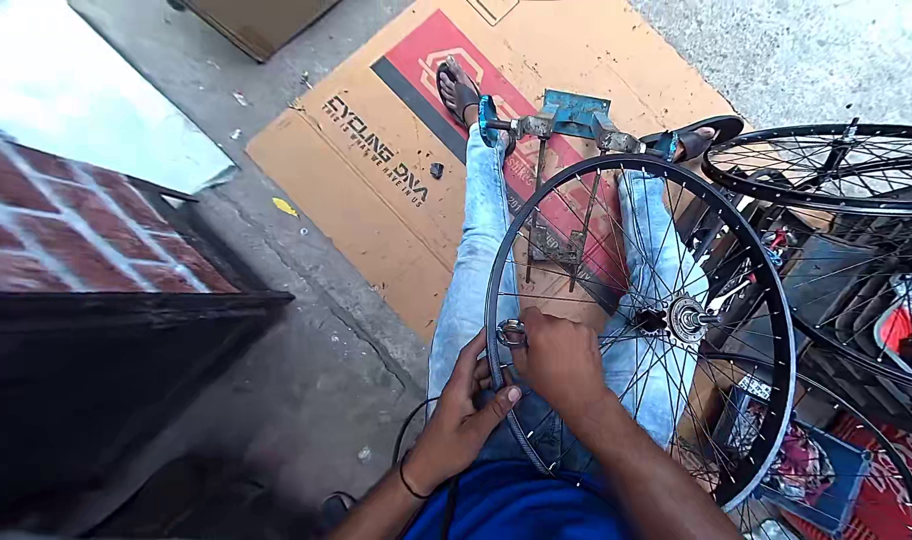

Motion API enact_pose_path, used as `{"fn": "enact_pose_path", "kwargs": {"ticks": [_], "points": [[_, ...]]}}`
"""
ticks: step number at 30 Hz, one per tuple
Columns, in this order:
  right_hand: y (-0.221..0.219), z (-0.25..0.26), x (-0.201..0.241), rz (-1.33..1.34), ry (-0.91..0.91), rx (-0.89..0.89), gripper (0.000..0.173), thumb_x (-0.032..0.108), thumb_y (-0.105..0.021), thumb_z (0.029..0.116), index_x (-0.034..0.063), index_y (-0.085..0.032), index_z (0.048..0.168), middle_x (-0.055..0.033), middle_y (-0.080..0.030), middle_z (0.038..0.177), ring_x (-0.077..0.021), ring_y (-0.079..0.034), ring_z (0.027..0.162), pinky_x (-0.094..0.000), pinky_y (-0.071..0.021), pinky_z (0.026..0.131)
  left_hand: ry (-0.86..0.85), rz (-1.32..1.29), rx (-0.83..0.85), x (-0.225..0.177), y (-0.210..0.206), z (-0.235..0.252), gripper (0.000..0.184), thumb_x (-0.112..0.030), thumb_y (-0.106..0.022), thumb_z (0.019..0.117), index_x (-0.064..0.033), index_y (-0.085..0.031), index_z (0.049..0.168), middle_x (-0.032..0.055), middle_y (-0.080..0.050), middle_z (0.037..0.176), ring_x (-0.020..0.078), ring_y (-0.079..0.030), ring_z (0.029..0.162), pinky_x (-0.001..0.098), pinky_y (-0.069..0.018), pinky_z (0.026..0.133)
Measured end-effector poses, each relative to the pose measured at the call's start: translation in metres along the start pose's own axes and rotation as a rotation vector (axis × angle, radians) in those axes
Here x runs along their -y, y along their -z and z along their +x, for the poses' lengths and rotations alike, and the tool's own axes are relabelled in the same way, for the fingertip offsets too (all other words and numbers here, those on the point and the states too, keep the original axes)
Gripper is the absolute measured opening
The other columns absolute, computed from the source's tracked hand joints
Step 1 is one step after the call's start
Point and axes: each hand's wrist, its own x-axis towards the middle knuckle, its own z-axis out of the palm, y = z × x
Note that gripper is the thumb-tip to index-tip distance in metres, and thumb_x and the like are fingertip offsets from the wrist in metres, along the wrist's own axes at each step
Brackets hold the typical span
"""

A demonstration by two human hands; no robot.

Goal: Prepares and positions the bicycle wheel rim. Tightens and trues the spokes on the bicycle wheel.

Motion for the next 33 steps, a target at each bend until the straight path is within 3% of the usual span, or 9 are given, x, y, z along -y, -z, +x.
{"fn": "enact_pose_path", "kwargs": {"ticks": [3,7,11,14,20,23,28,30,33], "points": [[0.014,0.007,0.002,0.012,-0.034,0.243,0.012,0.026,-0.069,0.0875,0.0135,-0.070,0.089,-0.0057,-0.063,0.064,-0.0277,-0.066,0.060,-0.0491,-0.0489,0.049,-0.003,-0.015,0.007,0.001,-0.001,-0.003,0.079,-0.027,-0.068,0.0974,-0.0163,-0.022,0.161,0.0100,-0.068,0.101,0.0219,-0.069,0.083,0.0334,-0.0616,0.076],[0.037,0.010,-0.018,0.418,-0.076,0.464,0.031,0.028,-0.075,0.0829,0.0216,-0.071,0.113,0.0048,-0.072,0.082,-0.0127,-0.068,0.070,-0.0448,-0.0565,0.062,-0.020,-0.036,0.017,-0.003,-0.005,-0.007,0.079,-0.029,-0.069,0.0970,-0.0193,-0.022,0.160,0.0097,-0.069,0.109,0.0215,-0.071,0.089,0.0345,-0.0620,0.079],[0.037,0.002,-0.038,0.729,0.003,0.407,0.019,0.025,-0.069,0.0985,0.0173,-0.075,0.115,0.0050,-0.075,0.098,-0.0079,-0.070,0.075,-0.0342,-0.0620,0.068,-0.021,-0.044,0.023,-0.001,-0.007,-0.008,0.081,-0.028,-0.069,0.0973,-0.0195,-0.021,0.161,0.0090,-0.068,0.104,0.0206,-0.070,0.085,0.0347,-0.0622,0.078],[0.033,0.003,-0.035,0.685,-0.002,0.344,0.013,0.019,-0.075,0.0948,0.0174,-0.082,0.105,0.0061,-0.075,0.119,-0.0053,-0.073,0.094,-0.0331,-0.0631,0.082,-0.011,-0.049,0.015,0.002,-0.006,-0.008,0.081,-0.026,-0.068,0.0975,-0.0181,-0.020,0.162,0.0093,-0.067,0.102,0.0204,-0.068,0.083,0.0339,-0.0613,0.076],[0.027,0.010,-0.014,0.534,-0.221,0.229,0.032,0.010,-0.092,0.0713,0.0177,-0.070,0.093,0.0041,-0.074,0.080,-0.0129,-0.071,0.068,-0.0428,-0.0599,0.061,0.018,-0.046,0.006,0.000,-0.005,-0.007,0.078,-0.024,-0.067,0.0982,-0.0184,-0.021,0.161,0.0084,-0.067,0.101,0.0198,-0.069,0.085,0.0327,-0.0614,0.078],[0.029,0.009,-0.002,0.284,-0.222,0.170,0.054,0.016,-0.086,0.0748,0.0175,-0.063,0.124,0.0031,-0.073,0.071,-0.0197,-0.067,0.058,-0.0477,-0.0518,0.049,0.009,-0.042,0.006,-0.003,-0.006,-0.004,0.079,-0.023,-0.067,0.0982,-0.0192,-0.021,0.162,0.0093,-0.067,0.102,0.0207,-0.069,0.084,0.0327,-0.0616,0.076],[0.007,0.001,0.006,-0.063,-0.095,0.029,0.049,0.027,-0.066,0.0873,0.0073,-0.059,0.131,-0.0033,-0.056,0.055,-0.0262,-0.059,0.047,-0.0448,-0.0456,0.044,0.011,-0.039,0.022,-0.002,-0.004,-0.004,0.080,-0.024,-0.067,0.0982,-0.0176,-0.019,0.162,0.0111,-0.069,0.112,0.0233,-0.071,0.094,0.0359,-0.0619,0.083],[-0.001,-0.003,0.001,-0.055,-0.044,-0.099,0.041,0.027,-0.065,0.0871,0.0069,-0.060,0.123,-0.0009,-0.053,0.053,-0.0233,-0.056,0.044,-0.0416,-0.0439,0.041,0.004,-0.050,0.028,-0.003,-0.004,-0.005,0.081,-0.023,-0.068,0.0981,-0.0182,-0.019,0.162,0.0113,-0.069,0.112,0.0234,-0.071,0.094,0.0358,-0.0616,0.084],[0.000,-0.003,0.000,-0.107,-0.042,-0.075,0.020,0.030,-0.068,0.0837,0.0124,-0.061,0.078,-0.0029,-0.054,0.053,-0.0243,-0.059,0.048,-0.0422,-0.0424,0.042,0.006,-0.059,0.030,-0.002,-0.005,-0.004,0.080,-0.021,-0.067,0.0981,-0.0182,-0.019,0.162,0.0119,-0.068,0.115,0.0242,-0.071,0.095,0.0363,-0.0617,0.084]]}}
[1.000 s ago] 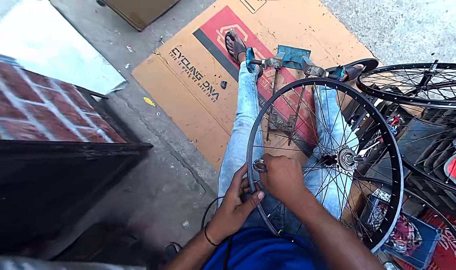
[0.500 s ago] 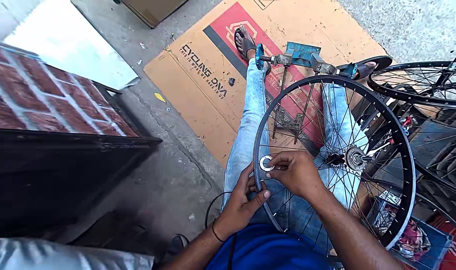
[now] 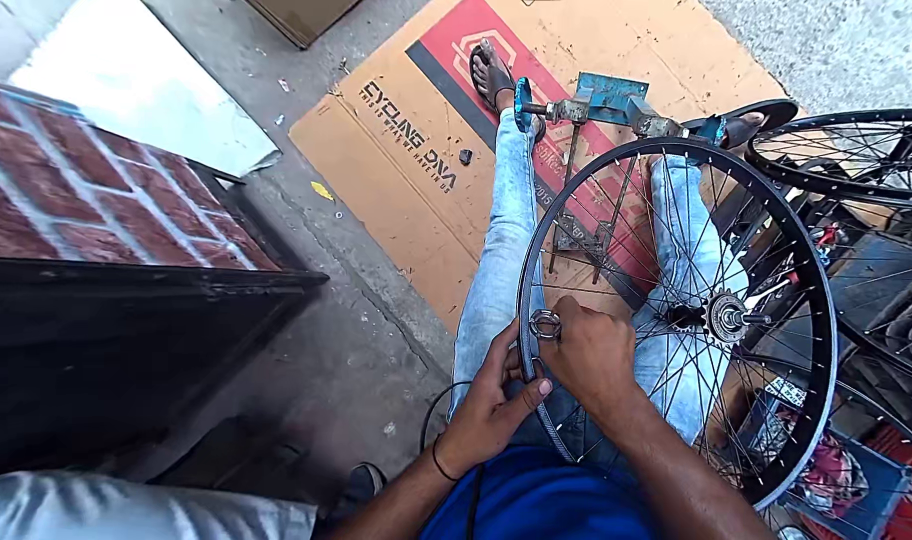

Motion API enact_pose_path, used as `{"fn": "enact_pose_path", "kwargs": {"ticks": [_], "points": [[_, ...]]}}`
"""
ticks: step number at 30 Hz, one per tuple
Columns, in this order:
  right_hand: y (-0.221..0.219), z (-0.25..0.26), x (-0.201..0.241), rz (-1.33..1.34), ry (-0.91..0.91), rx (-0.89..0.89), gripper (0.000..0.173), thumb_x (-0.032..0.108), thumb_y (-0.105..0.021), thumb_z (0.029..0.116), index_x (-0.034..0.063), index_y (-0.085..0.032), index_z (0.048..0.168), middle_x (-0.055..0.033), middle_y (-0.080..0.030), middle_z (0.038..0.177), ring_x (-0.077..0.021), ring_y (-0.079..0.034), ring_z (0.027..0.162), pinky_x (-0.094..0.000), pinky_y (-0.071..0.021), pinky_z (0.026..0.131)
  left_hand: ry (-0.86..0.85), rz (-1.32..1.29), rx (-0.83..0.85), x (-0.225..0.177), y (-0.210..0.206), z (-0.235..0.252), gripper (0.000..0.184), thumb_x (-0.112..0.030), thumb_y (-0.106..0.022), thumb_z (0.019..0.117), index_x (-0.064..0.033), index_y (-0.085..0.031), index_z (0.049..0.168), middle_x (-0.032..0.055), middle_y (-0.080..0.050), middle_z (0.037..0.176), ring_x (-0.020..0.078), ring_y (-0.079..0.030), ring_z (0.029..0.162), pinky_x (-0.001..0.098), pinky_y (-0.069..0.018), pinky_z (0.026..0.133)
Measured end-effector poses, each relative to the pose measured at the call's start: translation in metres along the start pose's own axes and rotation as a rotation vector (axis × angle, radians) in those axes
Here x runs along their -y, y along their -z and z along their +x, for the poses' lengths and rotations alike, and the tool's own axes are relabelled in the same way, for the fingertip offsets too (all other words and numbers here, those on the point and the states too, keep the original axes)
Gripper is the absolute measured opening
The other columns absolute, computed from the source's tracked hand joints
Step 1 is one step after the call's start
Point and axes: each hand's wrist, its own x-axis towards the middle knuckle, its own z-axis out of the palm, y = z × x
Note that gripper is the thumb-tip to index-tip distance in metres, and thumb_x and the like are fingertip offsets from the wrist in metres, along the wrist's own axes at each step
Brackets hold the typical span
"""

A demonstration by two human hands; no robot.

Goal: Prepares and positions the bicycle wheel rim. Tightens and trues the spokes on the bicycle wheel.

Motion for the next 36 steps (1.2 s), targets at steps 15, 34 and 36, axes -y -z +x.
{"fn": "enact_pose_path", "kwargs": {"ticks": [15,34,36], "points": [[0.021,0.006,-0.046,0.753,0.139,0.385,0.018,0.033,-0.069,0.0988,0.0204,-0.080,0.106,0.0094,-0.077,0.106,-0.0027,-0.071,0.080,-0.0314,-0.0623,0.072,0.009,-0.020,-0.018,0.004,-0.005,-0.011,0.079,-0.022,-0.068,0.0981,-0.0189,-0.021,0.162,0.0102,-0.067,0.102,0.0219,-0.069,0.085,0.0358,-0.0615,0.079],[0.055,0.032,-0.057,0.582,0.136,0.416,0.010,0.025,-0.074,0.0951,0.0163,-0.073,0.093,0.0055,-0.071,0.086,-0.0066,-0.068,0.075,-0.0316,-0.0606,0.068,0.073,0.293,-0.136,-0.008,0.004,0.029,0.086,-0.016,-0.061,0.0854,-0.0196,-0.024,0.162,0.0022,-0.066,0.091,0.0164,-0.068,0.077,0.0339,-0.0612,0.069],[0.052,0.027,-0.059,0.651,0.151,0.211,0.016,0.019,-0.079,0.0902,0.0121,-0.073,0.103,0.0014,-0.073,0.110,-0.0079,-0.071,0.097,-0.0309,-0.0627,0.086,0.064,0.282,-0.144,-0.006,0.003,0.028,0.085,-0.015,-0.060,0.0853,-0.0183,-0.024,0.162,0.0019,-0.065,0.088,0.0162,-0.067,0.076,0.0329,-0.0605,0.068]]}}
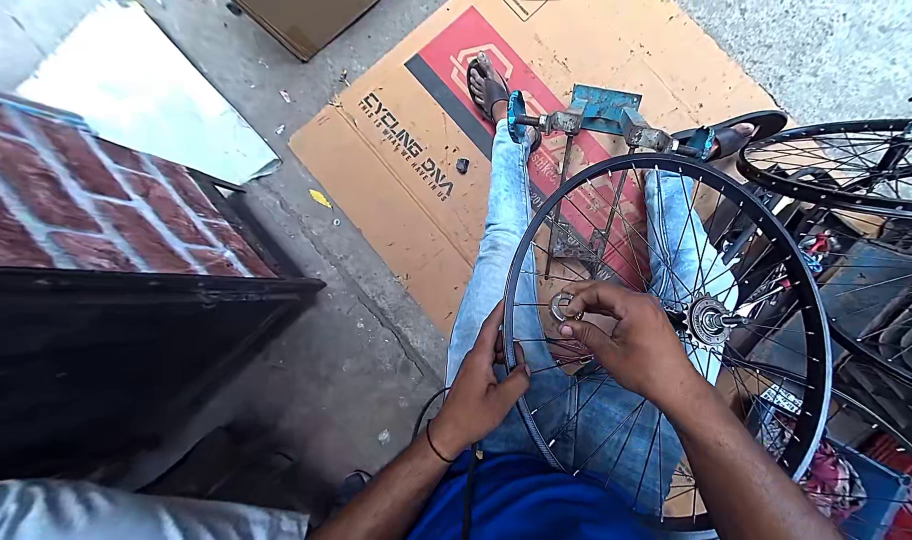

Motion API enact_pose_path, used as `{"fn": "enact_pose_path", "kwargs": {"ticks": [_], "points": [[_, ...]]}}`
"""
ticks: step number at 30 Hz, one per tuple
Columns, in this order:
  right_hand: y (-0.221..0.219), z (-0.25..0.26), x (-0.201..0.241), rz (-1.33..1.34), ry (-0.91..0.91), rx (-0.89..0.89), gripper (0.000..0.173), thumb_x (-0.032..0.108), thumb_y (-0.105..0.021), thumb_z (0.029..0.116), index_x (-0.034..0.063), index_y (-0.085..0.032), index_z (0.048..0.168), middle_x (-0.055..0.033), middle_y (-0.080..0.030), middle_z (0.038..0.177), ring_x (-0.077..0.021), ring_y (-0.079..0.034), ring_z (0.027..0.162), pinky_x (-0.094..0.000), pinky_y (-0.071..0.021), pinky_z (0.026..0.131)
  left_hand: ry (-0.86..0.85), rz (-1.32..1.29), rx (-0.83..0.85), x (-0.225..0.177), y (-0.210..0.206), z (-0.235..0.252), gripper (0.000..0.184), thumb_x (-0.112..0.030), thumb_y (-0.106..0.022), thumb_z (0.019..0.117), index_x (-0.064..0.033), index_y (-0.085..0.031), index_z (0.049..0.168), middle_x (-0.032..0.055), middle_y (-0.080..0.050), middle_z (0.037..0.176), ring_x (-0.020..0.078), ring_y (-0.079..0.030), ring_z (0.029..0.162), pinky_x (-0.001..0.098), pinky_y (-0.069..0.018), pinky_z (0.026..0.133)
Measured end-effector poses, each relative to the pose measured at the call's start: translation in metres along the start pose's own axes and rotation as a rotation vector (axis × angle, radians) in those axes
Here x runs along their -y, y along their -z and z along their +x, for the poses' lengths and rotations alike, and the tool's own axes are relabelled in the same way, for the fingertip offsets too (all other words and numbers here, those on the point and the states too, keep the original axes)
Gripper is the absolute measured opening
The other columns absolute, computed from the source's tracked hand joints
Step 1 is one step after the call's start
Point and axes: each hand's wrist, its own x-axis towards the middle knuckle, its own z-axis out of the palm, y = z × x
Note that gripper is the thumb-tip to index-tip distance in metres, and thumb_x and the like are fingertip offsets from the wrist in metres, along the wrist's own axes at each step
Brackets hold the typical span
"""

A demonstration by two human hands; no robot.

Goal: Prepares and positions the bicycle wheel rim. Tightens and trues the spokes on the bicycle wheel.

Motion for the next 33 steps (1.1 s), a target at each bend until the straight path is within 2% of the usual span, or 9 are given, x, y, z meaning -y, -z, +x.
{"fn": "enact_pose_path", "kwargs": {"ticks": [3,7,10,13,17,19,26,30,33], "points": [[-0.017,0.001,-0.012,-0.154,0.084,-0.082,0.038,0.023,-0.074,0.0958,0.0081,-0.068,0.130,-0.0057,-0.072,0.123,-0.0171,-0.071,0.106,-0.0400,-0.0598,0.092,-0.006,-0.035,-0.006,-0.004,-0.002,-0.002,0.085,-0.015,-0.061,0.0852,-0.0175,-0.023,0.162,0.0020,-0.066,0.088,0.0160,-0.067,0.076,0.0322,-0.0604,0.069],[-0.036,0.004,-0.029,-0.275,0.146,-0.002,0.028,0.030,-0.059,0.1039,0.0164,-0.076,0.121,-0.0004,-0.071,0.126,-0.0163,-0.066,0.119,-0.0432,-0.0514,0.105,-0.009,-0.001,0.014,-0.003,0.002,-0.004,0.081,-0.016,-0.059,0.0879,-0.0192,-0.025,0.161,0.0008,-0.066,0.089,0.0159,-0.068,0.077,0.0322,-0.0606,0.069],[-0.031,0.003,-0.029,-0.189,0.091,0.095,0.028,0.030,-0.055,0.1061,0.0235,-0.076,0.122,0.0061,-0.074,0.119,-0.0089,-0.070,0.107,-0.0402,-0.0585,0.091,-0.002,-0.015,0.026,0.003,0.004,-0.008,0.080,-0.018,-0.060,0.0899,-0.0187,-0.024,0.161,0.0013,-0.067,0.090,0.0162,-0.068,0.077,0.0320,-0.0607,0.069],[-0.025,0.004,-0.028,-0.171,0.040,0.173,0.029,0.032,-0.053,0.1070,0.0278,-0.074,0.126,0.0063,-0.076,0.111,-0.0104,-0.072,0.094,-0.0436,-0.0598,0.080,0.006,-0.047,0.033,0.006,0.003,-0.010,0.081,-0.018,-0.061,0.0903,-0.0187,-0.023,0.162,0.0019,-0.066,0.090,0.0168,-0.068,0.078,0.0322,-0.0610,0.071],[-0.032,0.013,-0.010,-0.141,0.049,0.154,0.028,0.030,-0.049,0.1082,0.0211,-0.075,0.116,0.0025,-0.069,0.076,-0.0147,-0.064,0.063,-0.0430,-0.0523,0.056,-0.023,-0.070,0.036,0.004,0.002,-0.010,0.080,-0.017,-0.062,0.0901,-0.0200,-0.025,0.162,0.0024,-0.065,0.090,0.0171,-0.067,0.076,0.0318,-0.0610,0.068],[-0.032,0.016,-0.004,-0.123,0.033,0.152,0.030,0.031,-0.045,0.1100,0.0180,-0.072,0.108,0.0020,-0.066,0.068,-0.0151,-0.062,0.054,-0.0414,-0.0508,0.050,-0.035,-0.069,0.038,0.003,0.002,-0.010,0.081,-0.018,-0.062,0.0899,-0.0199,-0.025,0.162,0.0020,-0.065,0.090,0.0165,-0.067,0.076,0.0309,-0.0603,0.068],[-0.037,0.013,-0.004,0.045,-0.130,0.127,0.037,0.038,-0.045,0.1099,0.0174,-0.072,0.094,0.0017,-0.062,0.059,-0.0144,-0.055,0.044,-0.0369,-0.0463,0.041,-0.062,-0.090,0.051,0.004,0.001,-0.012,0.081,-0.018,-0.063,0.0916,-0.0168,-0.023,0.162,0.0030,-0.064,0.091,0.0171,-0.067,0.079,0.0312,-0.0603,0.071],[-0.034,0.011,-0.016,0.188,-0.039,0.148,0.019,0.023,-0.065,0.1015,0.0193,-0.081,0.112,0.0041,-0.075,0.090,-0.0085,-0.061,0.061,-0.0325,-0.0538,0.057,-0.056,-0.113,0.057,0.006,0.002,-0.014,0.080,-0.018,-0.063,0.0928,-0.0181,-0.023,0.162,0.0038,-0.064,0.090,0.0182,-0.067,0.079,0.0319,-0.0605,0.071],[-0.038,0.012,-0.014,0.121,-0.035,0.123,0.021,0.029,-0.066,0.1009,0.0212,-0.078,0.118,0.0061,-0.073,0.084,-0.0074,-0.061,0.059,-0.0325,-0.0549,0.055,-0.069,-0.130,0.060,0.006,0.002,-0.014,0.081,-0.017,-0.063,0.0930,-0.0167,-0.022,0.162,0.0044,-0.064,0.091,0.0189,-0.067,0.079,0.0326,-0.0611,0.071]]}}
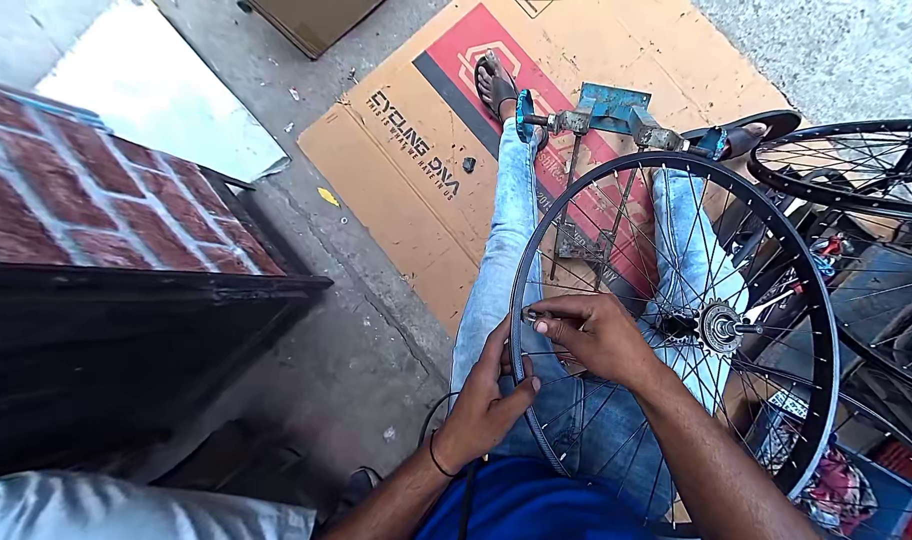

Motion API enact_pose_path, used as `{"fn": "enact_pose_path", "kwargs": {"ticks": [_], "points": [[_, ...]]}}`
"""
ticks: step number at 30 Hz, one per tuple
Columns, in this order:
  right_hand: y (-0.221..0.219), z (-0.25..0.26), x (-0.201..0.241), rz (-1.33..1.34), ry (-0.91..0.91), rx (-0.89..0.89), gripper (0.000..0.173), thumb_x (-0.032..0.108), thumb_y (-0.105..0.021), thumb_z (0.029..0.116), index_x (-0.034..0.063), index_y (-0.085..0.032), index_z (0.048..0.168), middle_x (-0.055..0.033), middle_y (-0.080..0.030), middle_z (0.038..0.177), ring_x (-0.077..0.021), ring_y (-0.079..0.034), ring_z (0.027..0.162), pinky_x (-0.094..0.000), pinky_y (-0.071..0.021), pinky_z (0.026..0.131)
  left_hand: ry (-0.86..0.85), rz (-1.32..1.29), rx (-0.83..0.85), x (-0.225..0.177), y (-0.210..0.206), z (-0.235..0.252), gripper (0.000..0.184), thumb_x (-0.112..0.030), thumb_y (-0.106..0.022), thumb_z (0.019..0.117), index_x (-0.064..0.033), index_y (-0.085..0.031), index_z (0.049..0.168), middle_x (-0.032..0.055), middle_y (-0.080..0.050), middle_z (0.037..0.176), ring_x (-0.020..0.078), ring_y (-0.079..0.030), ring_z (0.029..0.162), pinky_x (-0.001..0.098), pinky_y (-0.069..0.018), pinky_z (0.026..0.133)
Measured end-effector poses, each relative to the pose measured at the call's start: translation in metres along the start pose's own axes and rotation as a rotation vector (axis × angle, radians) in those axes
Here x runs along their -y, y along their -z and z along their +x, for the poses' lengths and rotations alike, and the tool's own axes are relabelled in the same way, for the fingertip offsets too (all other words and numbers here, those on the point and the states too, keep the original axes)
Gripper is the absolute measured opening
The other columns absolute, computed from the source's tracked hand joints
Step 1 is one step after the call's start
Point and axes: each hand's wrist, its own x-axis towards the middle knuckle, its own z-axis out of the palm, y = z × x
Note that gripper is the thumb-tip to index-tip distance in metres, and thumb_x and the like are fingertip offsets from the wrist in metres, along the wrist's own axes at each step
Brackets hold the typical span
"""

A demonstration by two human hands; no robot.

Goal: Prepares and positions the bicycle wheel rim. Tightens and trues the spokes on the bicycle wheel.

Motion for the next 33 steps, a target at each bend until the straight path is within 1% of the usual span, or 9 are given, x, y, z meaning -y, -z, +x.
{"fn": "enact_pose_path", "kwargs": {"ticks": [9,12,15,19,21,22,25,28,33], "points": [[0.007,0.006,-0.001,0.059,-0.030,0.156,0.046,0.041,-0.037,0.1111,0.0189,-0.077,0.121,0.0043,-0.063,0.071,-0.0098,-0.056,0.059,-0.0369,-0.0498,0.057,-0.004,-0.009,0.004,0.000,0.000,-0.001,0.081,-0.016,-0.064,0.0927,-0.0181,-0.023,0.162,0.0053,-0.064,0.092,0.0203,-0.068,0.080,0.0338,-0.0619,0.072],[0.004,0.012,-0.005,0.113,-0.102,0.108,0.029,0.038,-0.060,0.1039,0.0189,-0.078,0.118,0.0049,-0.069,0.077,-0.0072,-0.063,0.067,-0.0350,-0.0546,0.065,-0.002,-0.010,0.009,0.001,-0.001,-0.001,0.081,-0.016,-0.064,0.0928,-0.0179,-0.022,0.162,0.0056,-0.064,0.091,0.0210,-0.068,0.080,0.0341,-0.0619,0.072],[-0.004,0.017,-0.003,0.057,-0.198,0.046,0.049,0.030,-0.086,0.0849,0.0179,-0.072,0.130,0.0055,-0.079,0.098,-0.0061,-0.074,0.087,-0.0368,-0.0629,0.085,-0.001,0.002,0.014,0.000,0.000,0.001,0.082,-0.016,-0.063,0.0934,-0.0174,-0.020,0.163,0.0057,-0.064,0.091,0.0198,-0.067,0.079,0.0334,-0.0611,0.071],[-0.022,0.012,0.015,-0.457,-0.188,-0.017,0.024,0.033,-0.076,0.0886,0.0180,-0.077,0.107,-0.0031,-0.071,0.075,-0.0237,-0.068,0.067,-0.0506,-0.0531,0.057,0.021,0.016,0.009,0.001,0.002,0.001,0.080,-0.017,-0.062,0.0928,-0.0183,-0.023,0.163,0.0047,-0.063,0.091,0.0185,-0.067,0.077,0.0317,-0.0608,0.070],[-0.019,0.015,0.016,-0.491,-0.187,0.073,0.013,0.033,-0.069,0.0893,0.0204,-0.073,0.090,-0.0021,-0.064,0.067,-0.0233,-0.064,0.062,-0.0490,-0.0474,0.052,0.010,-0.001,0.015,0.001,0.002,0.001,0.080,-0.016,-0.063,0.0925,-0.0176,-0.023,0.162,0.0054,-0.063,0.089,0.0192,-0.066,0.077,0.0322,-0.0608,0.070],[-0.014,0.015,0.014,-0.407,-0.165,0.116,0.014,0.033,-0.068,0.0892,0.0217,-0.074,0.094,0.0012,-0.064,0.068,-0.0186,-0.062,0.060,-0.0460,-0.0475,0.052,0.006,-0.007,0.016,0.001,0.002,0.000,0.080,-0.017,-0.063,0.0929,-0.0177,-0.023,0.162,0.0059,-0.063,0.091,0.0195,-0.067,0.078,0.0325,-0.0611,0.071],[0.002,0.009,0.006,0.005,-0.152,0.197,0.029,0.029,-0.067,0.0924,0.0171,-0.072,0.119,0.0045,-0.071,0.080,-0.0100,-0.062,0.059,-0.0373,-0.0538,0.055,-0.004,-0.017,0.025,-0.001,0.000,-0.004,0.082,-0.018,-0.064,0.0937,-0.0177,-0.020,0.163,0.0054,-0.064,0.092,0.0192,-0.067,0.079,0.0332,-0.0616,0.072],[0.004,0.004,-0.002,0.231,-0.095,0.095,0.011,0.018,-0.072,0.0962,0.0136,-0.072,0.106,0.0013,-0.073,0.090,-0.0118,-0.065,0.063,-0.0325,-0.0587,0.057,-0.004,-0.017,0.028,-0.004,-0.004,-0.002,0.082,-0.016,-0.063,0.0935,-0.0186,-0.020,0.163,0.0049,-0.063,0.091,0.0192,-0.067,0.078,0.0332,-0.0613,0.070],[-0.001,0.002,-0.005,0.198,-0.007,0.071,0.018,0.023,-0.076,0.0936,0.0103,-0.079,0.105,-0.0011,-0.075,0.119,-0.0077,-0.073,0.089,-0.0282,-0.0632,0.076,0.038,-0.036,0.016,0.003,-0.002,-0.006,0.081,-0.015,-0.063,0.0944,-0.0159,-0.019,0.163,0.0063,-0.064,0.089,0.0202,-0.067,0.077,0.0337,-0.0612,0.070]]}}
